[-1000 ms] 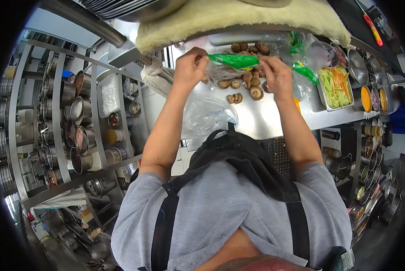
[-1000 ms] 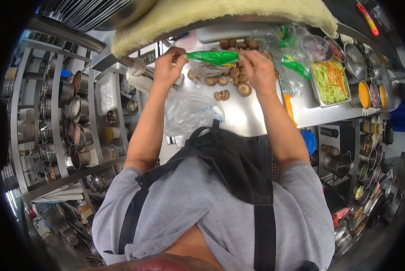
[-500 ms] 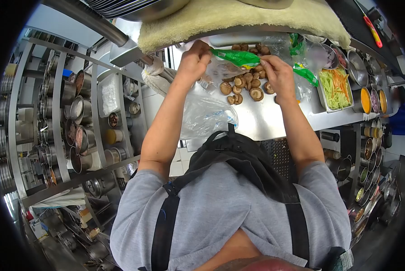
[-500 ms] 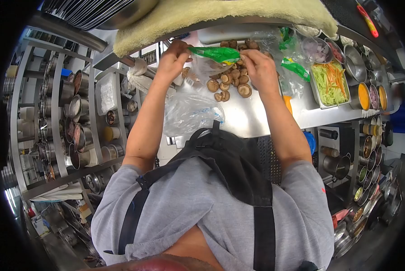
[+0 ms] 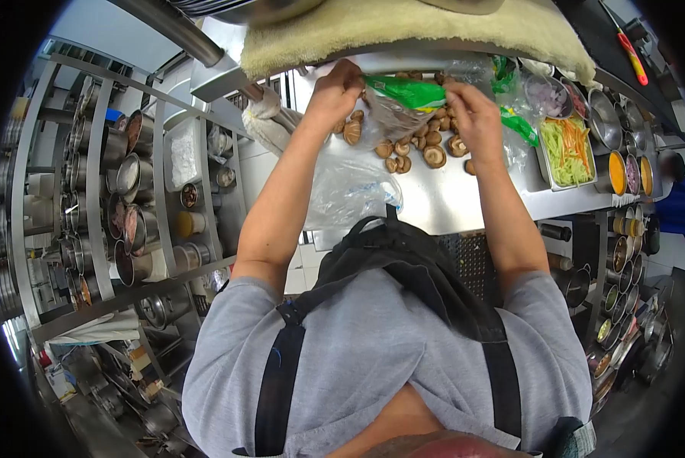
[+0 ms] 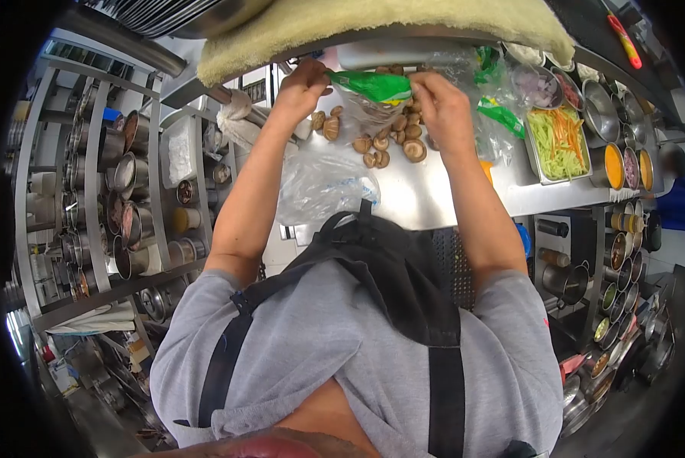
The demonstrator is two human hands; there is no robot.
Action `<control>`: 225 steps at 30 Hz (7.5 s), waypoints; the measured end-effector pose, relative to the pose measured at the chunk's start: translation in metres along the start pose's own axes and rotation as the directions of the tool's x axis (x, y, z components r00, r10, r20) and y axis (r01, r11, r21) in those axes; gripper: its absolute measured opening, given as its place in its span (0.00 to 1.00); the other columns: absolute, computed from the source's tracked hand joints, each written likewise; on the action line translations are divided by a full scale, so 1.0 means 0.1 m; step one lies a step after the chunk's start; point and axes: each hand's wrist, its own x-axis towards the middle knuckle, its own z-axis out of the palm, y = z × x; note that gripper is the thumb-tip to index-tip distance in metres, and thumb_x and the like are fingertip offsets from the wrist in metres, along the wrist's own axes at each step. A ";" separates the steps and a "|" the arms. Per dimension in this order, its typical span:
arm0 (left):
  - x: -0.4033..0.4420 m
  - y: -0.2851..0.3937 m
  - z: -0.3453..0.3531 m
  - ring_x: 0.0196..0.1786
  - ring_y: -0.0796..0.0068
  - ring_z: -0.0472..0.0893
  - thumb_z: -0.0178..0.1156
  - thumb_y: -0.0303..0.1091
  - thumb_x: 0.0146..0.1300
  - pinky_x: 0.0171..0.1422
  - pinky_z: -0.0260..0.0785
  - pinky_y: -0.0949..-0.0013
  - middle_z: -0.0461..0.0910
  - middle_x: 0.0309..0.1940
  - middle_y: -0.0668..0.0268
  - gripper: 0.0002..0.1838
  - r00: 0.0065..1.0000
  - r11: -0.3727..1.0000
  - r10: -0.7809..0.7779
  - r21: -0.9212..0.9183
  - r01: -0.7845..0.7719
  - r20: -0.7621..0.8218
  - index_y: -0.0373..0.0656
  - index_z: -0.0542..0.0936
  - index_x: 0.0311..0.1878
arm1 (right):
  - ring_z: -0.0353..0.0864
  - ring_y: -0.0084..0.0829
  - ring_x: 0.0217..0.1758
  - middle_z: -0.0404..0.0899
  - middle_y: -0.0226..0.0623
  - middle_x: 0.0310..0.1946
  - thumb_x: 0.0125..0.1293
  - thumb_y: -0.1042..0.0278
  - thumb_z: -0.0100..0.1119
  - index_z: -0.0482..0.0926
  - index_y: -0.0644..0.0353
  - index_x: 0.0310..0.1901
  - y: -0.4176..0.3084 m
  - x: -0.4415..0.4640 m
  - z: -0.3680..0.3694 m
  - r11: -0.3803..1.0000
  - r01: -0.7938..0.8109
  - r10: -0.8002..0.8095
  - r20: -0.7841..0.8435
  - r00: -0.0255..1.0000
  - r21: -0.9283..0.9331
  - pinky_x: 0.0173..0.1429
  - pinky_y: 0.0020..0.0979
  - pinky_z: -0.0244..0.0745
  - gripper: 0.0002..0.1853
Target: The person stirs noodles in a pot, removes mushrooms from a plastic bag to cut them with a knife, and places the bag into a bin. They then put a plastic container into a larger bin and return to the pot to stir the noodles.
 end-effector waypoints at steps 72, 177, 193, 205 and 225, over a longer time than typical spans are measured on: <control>2.11 0.26 3.06 0.66 0.67 0.67 0.60 0.48 0.63 0.69 0.57 0.65 0.67 0.66 0.59 0.35 0.812 0.928 -0.114 0.352 -0.118 0.573 0.41 0.64 0.69 | 0.69 0.52 0.63 0.69 0.61 0.58 0.52 0.46 0.65 0.69 0.66 0.60 1.99 0.06 -0.82 0.782 -0.582 0.594 0.013 0.804 0.225 0.66 0.40 0.64 0.39; -7.11 -1.35 -0.34 0.54 0.50 0.78 0.68 0.35 0.45 0.61 0.67 0.60 0.80 0.48 0.47 0.26 -0.273 -0.007 -0.721 -0.387 0.922 -0.637 0.38 0.80 0.50 | 0.78 0.24 0.31 0.73 0.40 0.46 0.60 0.79 0.51 0.56 0.67 0.69 -1.36 -1.26 2.57 0.488 -0.749 0.473 0.585 0.658 0.448 0.23 0.21 0.69 0.33; -5.27 -3.56 -3.22 0.57 0.52 0.76 0.65 0.38 0.45 0.63 0.66 0.58 0.79 0.51 0.49 0.27 0.274 0.246 -0.911 0.129 0.961 -0.307 0.44 0.79 0.53 | 0.77 0.23 0.24 0.77 0.38 0.37 0.60 0.76 0.54 0.61 0.70 0.67 -1.07 -0.80 3.64 0.609 -0.744 0.689 0.282 0.667 0.274 0.20 0.22 0.67 0.31; -2.45 -3.28 -3.91 0.41 0.67 0.81 0.64 0.30 0.43 0.49 0.71 0.66 0.83 0.35 0.60 0.22 0.835 0.814 -0.535 0.189 0.550 -0.126 0.40 0.80 0.47 | 0.70 0.49 0.63 0.71 0.49 0.60 0.58 0.65 0.65 0.73 0.61 0.59 -1.63 -1.35 3.23 0.879 -0.290 0.279 -0.084 0.957 -0.380 0.64 0.40 0.67 0.27; 0.74 -3.64 -3.55 0.48 0.52 0.80 0.66 0.41 0.40 0.55 0.71 0.59 0.82 0.42 0.49 0.27 0.920 0.846 -0.381 0.435 0.308 0.090 0.43 0.81 0.48 | 0.82 0.28 0.35 0.81 0.46 0.35 0.66 0.66 0.58 0.76 0.67 0.54 -1.05 -2.71 2.85 0.353 -0.911 0.764 -0.496 0.411 -0.211 0.35 0.29 0.75 0.18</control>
